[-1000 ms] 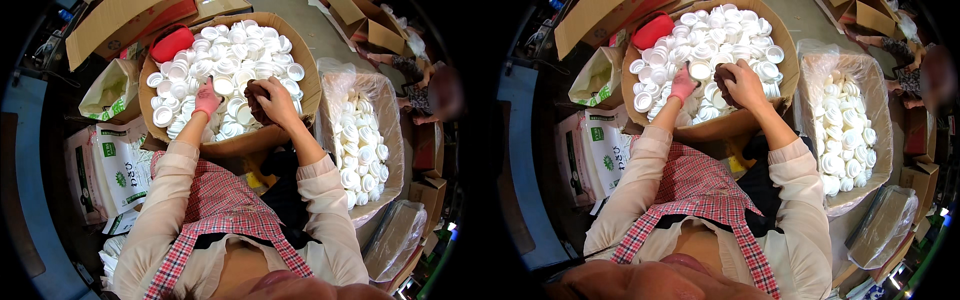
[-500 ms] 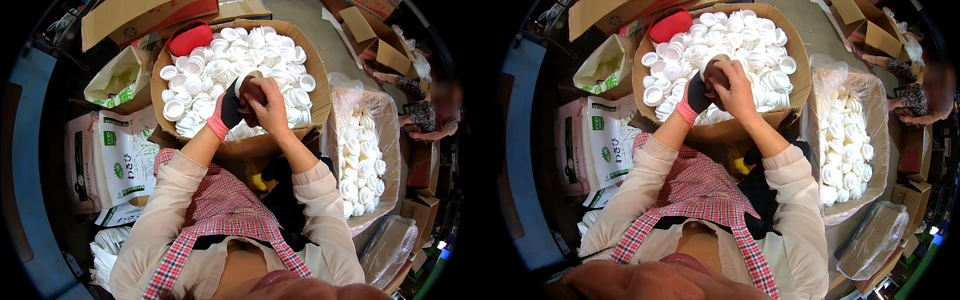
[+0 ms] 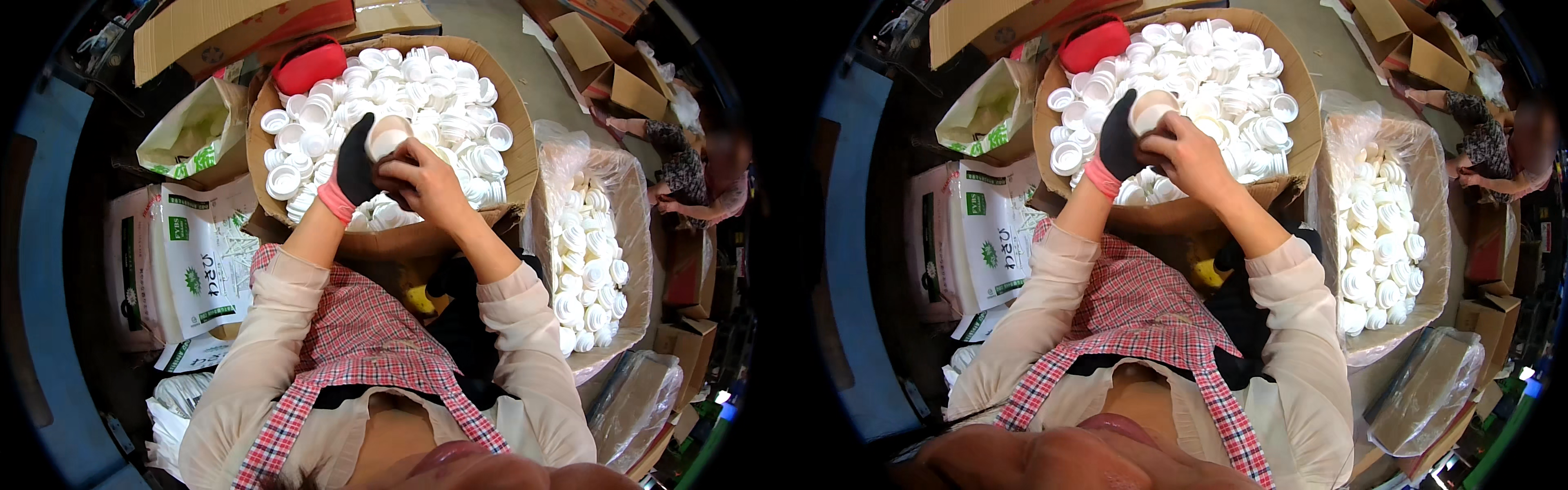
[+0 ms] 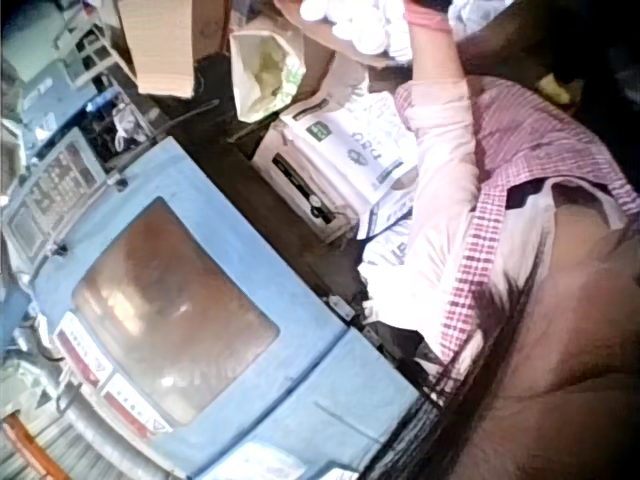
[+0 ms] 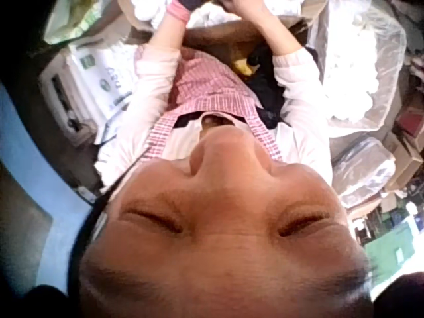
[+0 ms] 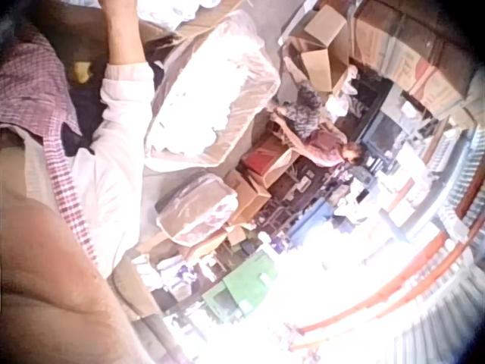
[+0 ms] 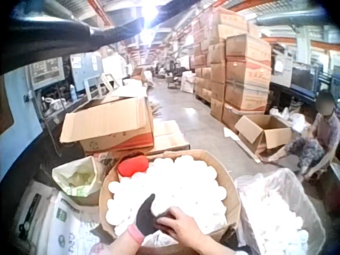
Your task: The person sits on the floor and repeatedly picks up small white plastic containers and lids from a large cardboard box. They wipe the interior of each container with a brown cloth, then place the lid on top and set the assembled unit into a second box. The process continues throughout the clip.
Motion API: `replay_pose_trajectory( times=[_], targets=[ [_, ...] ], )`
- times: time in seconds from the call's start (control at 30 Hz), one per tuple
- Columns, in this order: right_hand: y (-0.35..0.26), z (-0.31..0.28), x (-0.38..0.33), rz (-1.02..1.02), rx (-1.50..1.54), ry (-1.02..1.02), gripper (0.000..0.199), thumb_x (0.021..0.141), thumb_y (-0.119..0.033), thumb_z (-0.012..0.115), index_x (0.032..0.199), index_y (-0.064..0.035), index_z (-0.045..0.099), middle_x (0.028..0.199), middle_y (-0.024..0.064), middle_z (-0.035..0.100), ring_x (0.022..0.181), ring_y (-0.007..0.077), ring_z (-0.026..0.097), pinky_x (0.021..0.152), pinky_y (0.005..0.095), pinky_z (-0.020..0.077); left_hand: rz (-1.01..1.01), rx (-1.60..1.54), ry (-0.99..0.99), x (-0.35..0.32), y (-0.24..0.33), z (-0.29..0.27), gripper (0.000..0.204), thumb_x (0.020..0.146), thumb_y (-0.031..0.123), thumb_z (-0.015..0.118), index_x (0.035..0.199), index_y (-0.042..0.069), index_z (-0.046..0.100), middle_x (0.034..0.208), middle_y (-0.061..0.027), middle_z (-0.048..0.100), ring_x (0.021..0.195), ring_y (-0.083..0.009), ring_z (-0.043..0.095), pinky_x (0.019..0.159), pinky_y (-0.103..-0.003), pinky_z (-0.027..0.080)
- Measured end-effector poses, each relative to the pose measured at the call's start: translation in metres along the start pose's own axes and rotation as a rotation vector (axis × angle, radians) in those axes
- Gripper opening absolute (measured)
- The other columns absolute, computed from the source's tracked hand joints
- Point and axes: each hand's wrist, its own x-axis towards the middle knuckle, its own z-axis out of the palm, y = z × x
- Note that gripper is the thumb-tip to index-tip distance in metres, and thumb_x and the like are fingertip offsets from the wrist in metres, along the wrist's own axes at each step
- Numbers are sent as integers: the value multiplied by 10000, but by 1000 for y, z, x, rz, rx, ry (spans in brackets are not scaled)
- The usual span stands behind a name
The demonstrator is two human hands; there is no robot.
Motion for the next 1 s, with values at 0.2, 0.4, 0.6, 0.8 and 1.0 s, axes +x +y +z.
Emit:
replay_pose_trajectory(
  times=[0.2,0.4,0.6,0.8,1.0],
  targets=[
    [10,-9,-1,-11,-98,303,321,707,44,652,998,-90,629,975,104,536,835,303,595,708,357,502,-179,-193,-7,-10,-14,16,295,909,127,581,1180,29,519,1028,-41,603,930,-157,595,843,-312,485],
    [36,-14,-12,228,7,56,269,737,1,613,976,-121,623,933,120,538,853,358,580,743,419,482,119,386,134,-2,-6,2,366,1010,205,364,1284,-16,463,1167,-141,594,1097,-227,573,966,-329,432],
    [93,-61,-37,321,-299,-144,342,764,-359,715,900,-45,711,917,145,639,872,335,600,845,406,462,-152,-815,155,2,26,-12,547,906,214,596,1339,-53,393,1175,-220,615,1148,-275,573,988,-402,434],
    [173,-38,-27,889,-436,-22,353,812,-310,663,979,-4,609,990,220,661,953,368,628,794,432,492,-175,-1344,-250,4,16,-36,705,984,506,267,1428,-41,235,1443,-274,344,1333,-393,369,1078,-458,318],
    [226,-19,-56,1066,-558,-250,453,765,-230,698,1128,-64,485,1052,235,638,1006,401,606,821,468,491,-115,-393,49,0,36,-37,650,849,269,661,1353,-15,366,1211,-92,630,1164,-212,564,972,-354,412]
  ],
)
